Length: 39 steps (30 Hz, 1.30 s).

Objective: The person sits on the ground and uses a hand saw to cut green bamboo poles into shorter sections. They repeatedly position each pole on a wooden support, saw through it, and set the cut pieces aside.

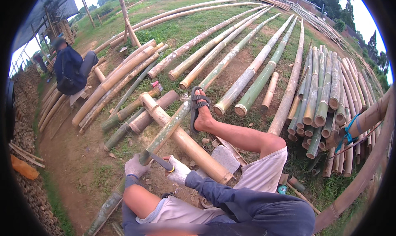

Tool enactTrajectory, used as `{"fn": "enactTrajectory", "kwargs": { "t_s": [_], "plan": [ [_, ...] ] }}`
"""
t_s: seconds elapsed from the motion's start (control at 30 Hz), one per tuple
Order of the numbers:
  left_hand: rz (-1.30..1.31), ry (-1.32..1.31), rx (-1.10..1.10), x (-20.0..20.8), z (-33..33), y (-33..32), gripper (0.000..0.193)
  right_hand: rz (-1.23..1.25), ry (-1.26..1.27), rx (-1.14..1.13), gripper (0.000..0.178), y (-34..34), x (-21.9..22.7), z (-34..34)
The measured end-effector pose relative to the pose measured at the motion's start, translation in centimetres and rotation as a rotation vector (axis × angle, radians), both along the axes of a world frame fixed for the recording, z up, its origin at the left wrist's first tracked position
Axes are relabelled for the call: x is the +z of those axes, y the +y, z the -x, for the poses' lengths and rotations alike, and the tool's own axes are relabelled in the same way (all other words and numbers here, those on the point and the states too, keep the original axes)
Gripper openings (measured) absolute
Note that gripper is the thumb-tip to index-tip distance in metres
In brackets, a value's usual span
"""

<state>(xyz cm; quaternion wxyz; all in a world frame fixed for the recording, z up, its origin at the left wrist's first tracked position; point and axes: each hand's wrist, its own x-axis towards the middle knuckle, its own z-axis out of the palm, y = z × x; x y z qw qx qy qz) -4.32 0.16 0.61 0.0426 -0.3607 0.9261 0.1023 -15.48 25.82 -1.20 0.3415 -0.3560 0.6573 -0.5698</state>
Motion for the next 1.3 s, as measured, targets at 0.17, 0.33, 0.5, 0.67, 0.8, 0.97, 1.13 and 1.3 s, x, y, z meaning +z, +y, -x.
{"fn": "enactTrajectory", "kwargs": {
  "t_s": [0.17, 0.33, 0.5, 0.67, 0.8, 0.97, 1.13, 1.3],
  "plan": [
    [-0.04, -0.038, -0.044, -0.3, -0.4, -0.9, 0.085, 0.079, 0.013, 0.002, 0.066, 7.9, -0.8, -3.5],
    [-0.061, -0.03, -0.047, -0.8, -0.2, -1.5, 0.083, -0.226, -0.674, -0.077, 0.069, 23.6, 4.0, -7.7],
    [-0.046, -0.037, -0.008, -0.3, -0.2, -0.6, 0.081, -0.314, 0.116, -0.013, 0.063, 12.7, 4.0, -4.1],
    [-0.036, -0.012, -0.017, 0.2, -0.7, -0.6, 0.079, 0.043, 0.116, -0.046, 0.055, -4.2, -0.6, 0.4],
    [-0.089, -0.013, -0.043, 0.0, -1.1, -1.1, 0.078, 0.054, 0.045, -0.035, 0.054, 6.0, -0.5, -2.8],
    [-0.127, -0.001, -0.067, -0.8, -1.1, -1.6, 0.075, 0.102, 0.364, 0.013, 0.054, 21.4, 1.9, -5.8],
    [-0.086, 0.018, -0.056, -0.9, -1.5, -1.5, 0.083, 0.135, 0.326, -0.023, 0.052, 10.3, 2.1, -3.0],
    [-0.053, 0.061, -0.056, -0.5, -1.5, -1.2, 0.076, 0.194, 0.248, -0.052, 0.058, -2.8, -1.4, 0.0]
  ]
}}
